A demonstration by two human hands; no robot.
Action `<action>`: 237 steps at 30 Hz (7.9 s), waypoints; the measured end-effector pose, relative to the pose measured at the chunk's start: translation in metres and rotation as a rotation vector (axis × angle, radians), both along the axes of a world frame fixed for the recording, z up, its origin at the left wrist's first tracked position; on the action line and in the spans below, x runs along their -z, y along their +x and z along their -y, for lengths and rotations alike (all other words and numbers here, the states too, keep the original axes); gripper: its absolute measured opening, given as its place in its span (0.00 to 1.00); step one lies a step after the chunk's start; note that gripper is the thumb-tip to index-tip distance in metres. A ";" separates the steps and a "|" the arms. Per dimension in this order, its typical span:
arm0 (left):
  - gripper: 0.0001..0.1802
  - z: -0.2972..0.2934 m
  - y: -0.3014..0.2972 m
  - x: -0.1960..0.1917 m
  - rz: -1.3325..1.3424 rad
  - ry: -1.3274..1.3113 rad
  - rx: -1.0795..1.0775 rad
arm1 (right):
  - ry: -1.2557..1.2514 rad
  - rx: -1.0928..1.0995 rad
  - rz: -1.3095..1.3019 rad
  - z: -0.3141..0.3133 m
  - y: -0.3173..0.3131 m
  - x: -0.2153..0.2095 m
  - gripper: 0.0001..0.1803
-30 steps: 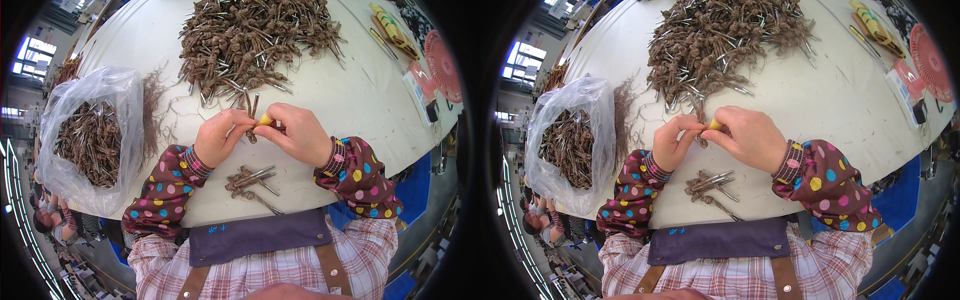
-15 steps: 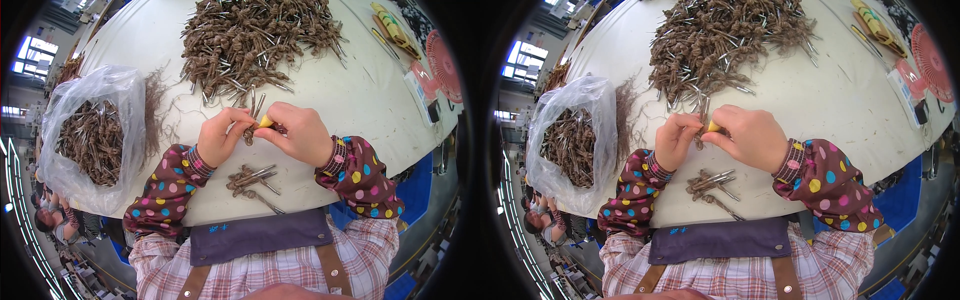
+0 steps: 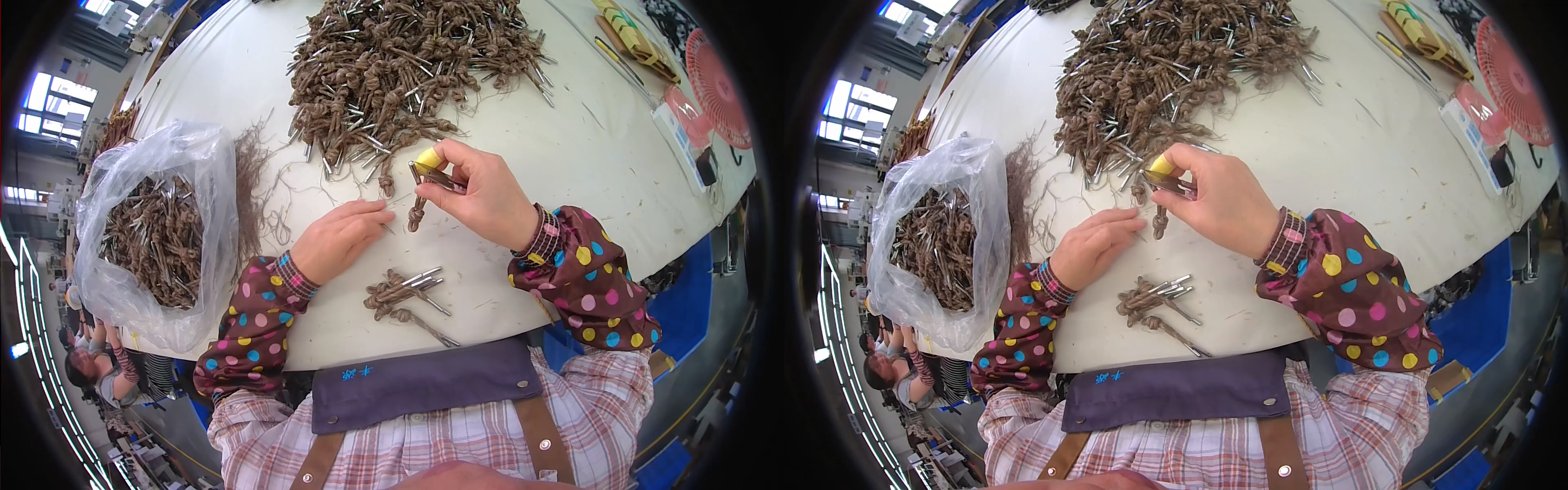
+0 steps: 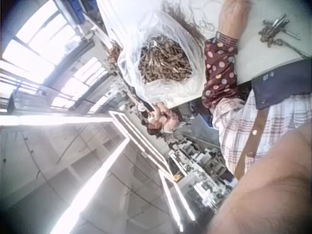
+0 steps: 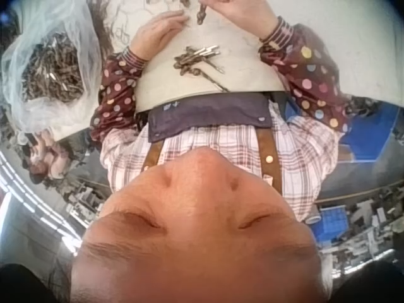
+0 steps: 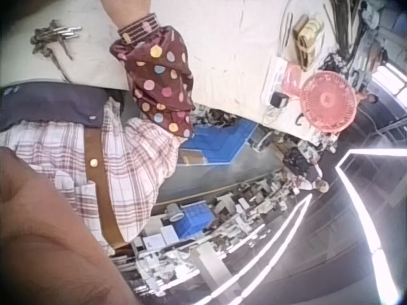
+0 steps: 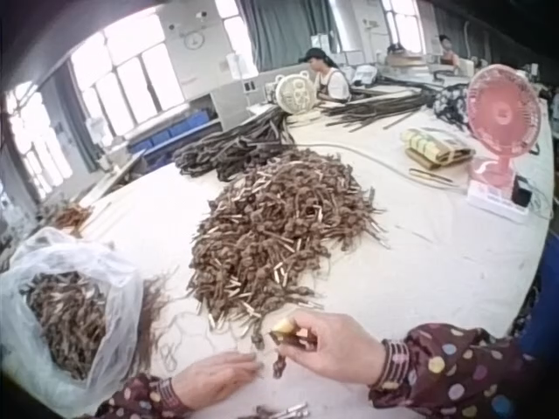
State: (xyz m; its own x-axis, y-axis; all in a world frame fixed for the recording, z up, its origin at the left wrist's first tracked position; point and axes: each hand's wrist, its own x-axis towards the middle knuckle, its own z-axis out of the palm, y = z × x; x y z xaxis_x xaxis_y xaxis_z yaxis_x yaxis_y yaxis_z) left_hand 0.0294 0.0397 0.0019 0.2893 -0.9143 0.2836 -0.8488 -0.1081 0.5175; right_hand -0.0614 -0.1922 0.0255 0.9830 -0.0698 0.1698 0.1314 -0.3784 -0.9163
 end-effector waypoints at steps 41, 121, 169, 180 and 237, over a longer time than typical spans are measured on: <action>0.11 0.009 0.003 -0.025 -0.278 -0.068 -0.298 | -0.754 0.001 0.288 0.009 0.014 0.005 0.16; 0.03 0.018 -0.013 -0.039 -0.262 -0.227 -0.318 | 0.405 -0.175 -0.108 -0.008 0.008 0.011 0.23; 0.20 0.019 -0.009 -0.047 0.454 -0.228 -0.469 | 0.173 -0.078 -0.148 -0.012 0.017 -0.002 0.11; 0.12 0.013 0.002 -0.037 0.693 -0.237 -0.343 | 0.285 -0.179 -0.349 -0.008 0.016 -0.013 0.11; 0.11 0.016 -0.005 -0.046 -0.221 0.006 -0.303 | -0.213 -0.044 0.267 -0.014 0.009 -0.010 0.08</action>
